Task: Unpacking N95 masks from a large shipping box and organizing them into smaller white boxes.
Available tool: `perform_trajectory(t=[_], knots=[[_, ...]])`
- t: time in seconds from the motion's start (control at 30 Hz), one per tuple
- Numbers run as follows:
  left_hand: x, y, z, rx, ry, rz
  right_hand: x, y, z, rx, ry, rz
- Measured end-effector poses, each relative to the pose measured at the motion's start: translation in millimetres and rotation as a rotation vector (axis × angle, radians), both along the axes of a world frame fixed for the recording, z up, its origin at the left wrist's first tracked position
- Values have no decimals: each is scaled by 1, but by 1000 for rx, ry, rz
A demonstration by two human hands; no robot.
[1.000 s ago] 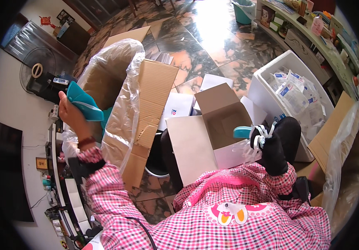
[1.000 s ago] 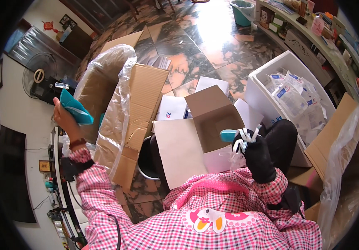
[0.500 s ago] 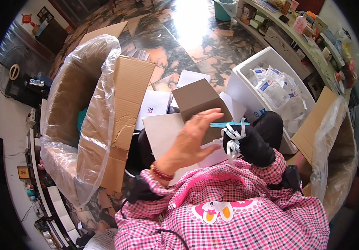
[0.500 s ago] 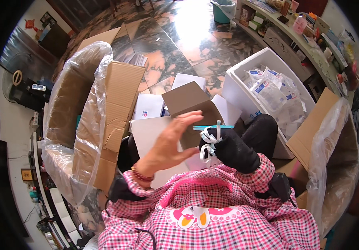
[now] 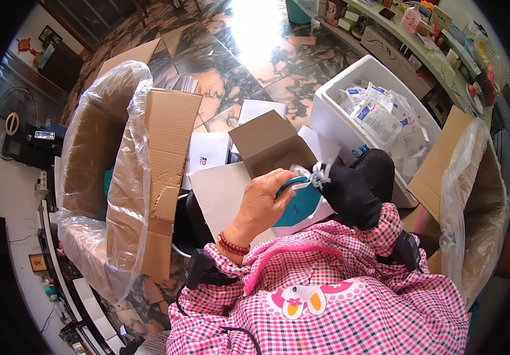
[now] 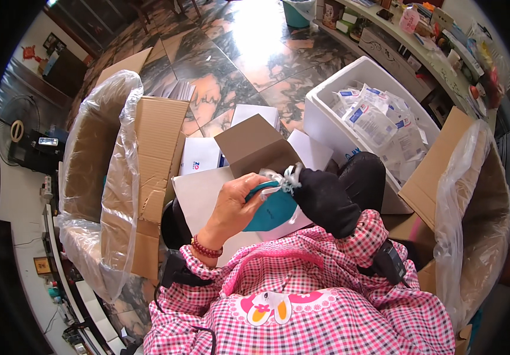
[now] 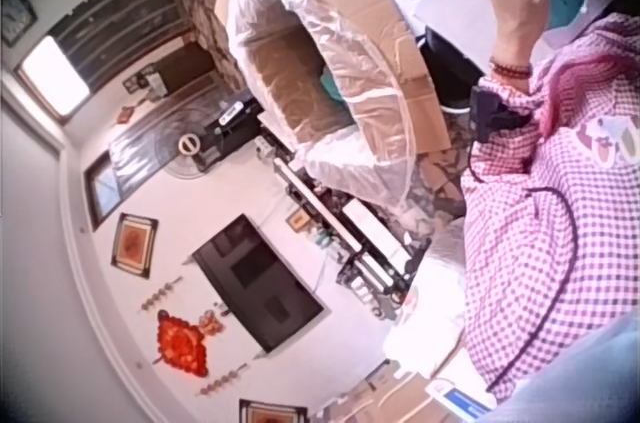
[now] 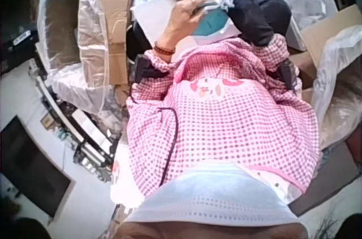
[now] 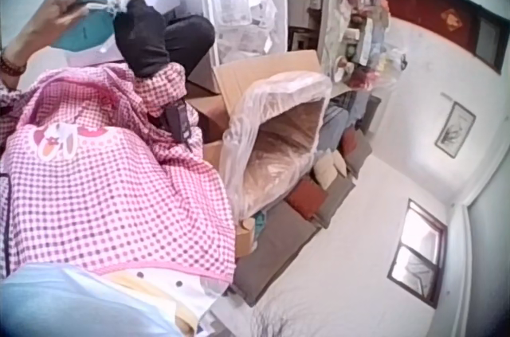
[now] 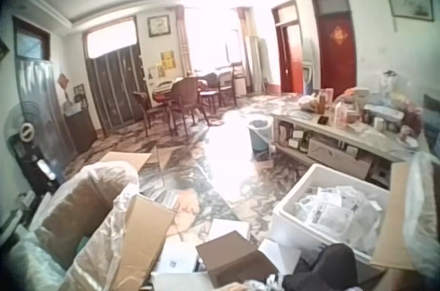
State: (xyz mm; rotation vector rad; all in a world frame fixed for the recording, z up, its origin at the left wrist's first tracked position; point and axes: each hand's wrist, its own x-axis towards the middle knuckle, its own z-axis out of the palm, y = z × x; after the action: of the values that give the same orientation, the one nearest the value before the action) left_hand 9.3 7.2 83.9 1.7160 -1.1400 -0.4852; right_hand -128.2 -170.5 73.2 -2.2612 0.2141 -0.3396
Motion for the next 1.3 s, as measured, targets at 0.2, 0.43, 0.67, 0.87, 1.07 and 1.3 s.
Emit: perform_trajectory(t=[0.2,0.43,0.67,0.87,1.07,1.3], knots=[[4,1,-4,35,159,48,-4,5,0,8,30,70],[50,21,-31,-173,592,463,-24,50,16,59,-100,276],[88,58,-10,-133,79,685,-30,56,48,247,-80,422],[174,151,30,-217,-370,1165,-50,34,25,844,-149,-194],[275,308,100,94,-1248,1428,-86,-66,100,771,-648,-587],[360,426,38,604,-1059,989,-190,-147,240,14,-961,-947]])
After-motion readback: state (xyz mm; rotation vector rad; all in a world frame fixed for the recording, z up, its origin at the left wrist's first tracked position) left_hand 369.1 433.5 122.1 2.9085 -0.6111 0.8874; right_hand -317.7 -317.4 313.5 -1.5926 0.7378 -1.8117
